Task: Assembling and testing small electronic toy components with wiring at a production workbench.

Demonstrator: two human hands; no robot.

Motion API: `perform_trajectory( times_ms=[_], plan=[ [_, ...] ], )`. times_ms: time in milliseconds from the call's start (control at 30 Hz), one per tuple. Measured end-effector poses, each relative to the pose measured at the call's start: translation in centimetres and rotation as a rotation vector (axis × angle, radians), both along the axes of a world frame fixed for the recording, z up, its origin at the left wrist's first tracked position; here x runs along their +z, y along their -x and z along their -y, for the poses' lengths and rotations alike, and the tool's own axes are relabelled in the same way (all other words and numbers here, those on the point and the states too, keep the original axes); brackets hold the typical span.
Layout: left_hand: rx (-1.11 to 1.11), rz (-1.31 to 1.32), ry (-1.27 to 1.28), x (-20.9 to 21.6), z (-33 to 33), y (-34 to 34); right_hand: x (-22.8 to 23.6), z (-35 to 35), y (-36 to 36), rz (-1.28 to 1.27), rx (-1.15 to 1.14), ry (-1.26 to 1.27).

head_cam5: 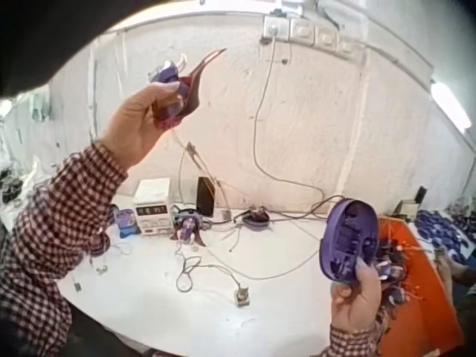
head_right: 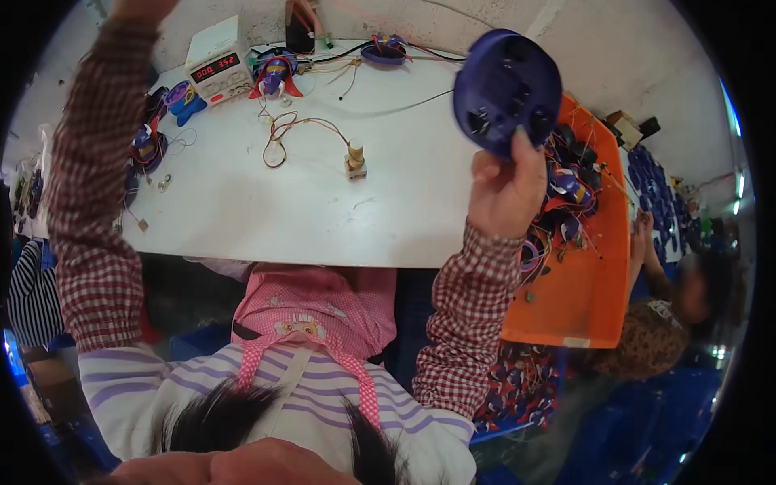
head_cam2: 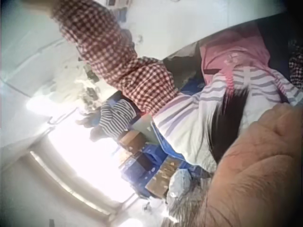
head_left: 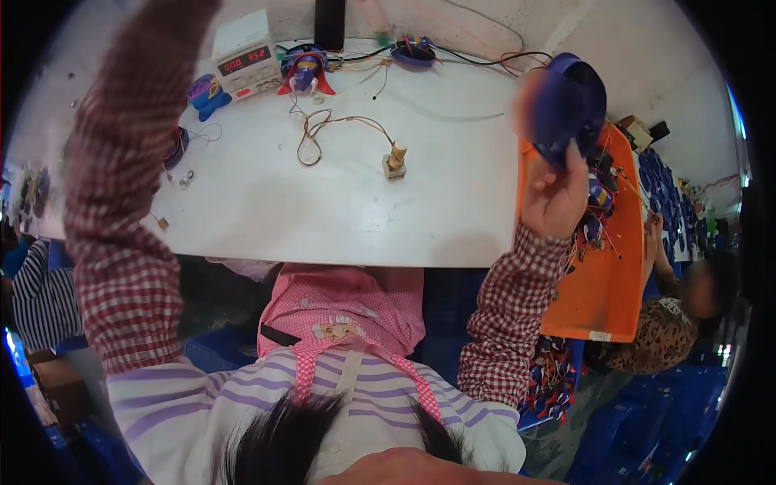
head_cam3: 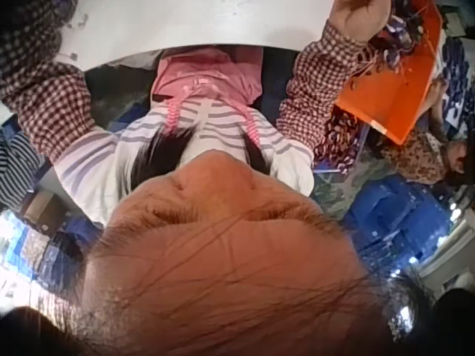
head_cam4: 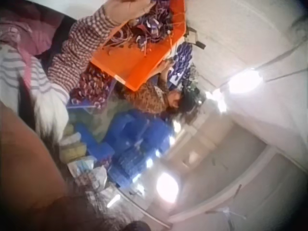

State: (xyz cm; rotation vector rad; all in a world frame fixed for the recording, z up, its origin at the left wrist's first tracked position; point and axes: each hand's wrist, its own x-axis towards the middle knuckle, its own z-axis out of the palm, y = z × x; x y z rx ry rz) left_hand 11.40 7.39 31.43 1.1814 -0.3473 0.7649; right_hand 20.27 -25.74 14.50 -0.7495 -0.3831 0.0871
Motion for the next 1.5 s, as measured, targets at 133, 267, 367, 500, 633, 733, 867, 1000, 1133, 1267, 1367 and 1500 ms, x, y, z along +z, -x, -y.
perform_trajectory(
  times_ms=[133,267,367,500,633,733,867,1000,1133,1267,1367,1500],
  plan=[
    [0.408,-0.018,-0.299,-1.1,0.8,6.4,-1.4,-1.0,5.9,-0.15,0.089,0.144],
    [0.336,-0.413,-0.286,-9.0,-0.4,12.1,-6.5,-3.2,10.2,-0.294,0.234,0.219],
    [0.305,-0.447,-0.205,-16.9,-2.0,14.4,-10.5,-4.6,12.2,-0.361,0.315,0.292],
    [0.289,-0.606,-0.117,-25.5,-4.0,15.8,-13.9,-5.7,13.5,-0.455,0.362,0.42],
    [0.481,-0.745,-0.15,-30.7,-6.4,15.4,-15.3,-6.8,13.3,-0.498,0.397,0.599],
    [0.499,-0.717,-0.126,-33.0,-8.0,15.0,-15.3,-7.3,12.9,-0.485,0.41,0.681],
    [0.513,-0.773,-0.056,-34.3,-8.8,15.1,-14.7,-8.0,11.4,-0.364,0.45,0.91],
    [0.557,-0.87,-0.016,-34.6,-8.0,14.8,-14.2,-9.5,8.3,0.015,0.447,1.248],
    [0.742,-0.957,-0.061,-34.0,-6.7,16.1,-14.6,-11.6,6.6,0.625,0.2,1.334],
    [0.917,-0.988,-0.248,-31.7,-4.1,19.1,-14.4,-11.0,7.2,0.711,-0.151,1.222],
    [0.803,-0.875,-0.484,-29.5,-1.0,19.3,-13.8,-10.4,6.5,0.616,-0.358,1.094],
    [0.481,-0.906,-0.991,-29.0,2.9,14.2,-13.2,-12.3,3.4,0.555,-0.364,1.1]
  ],
)
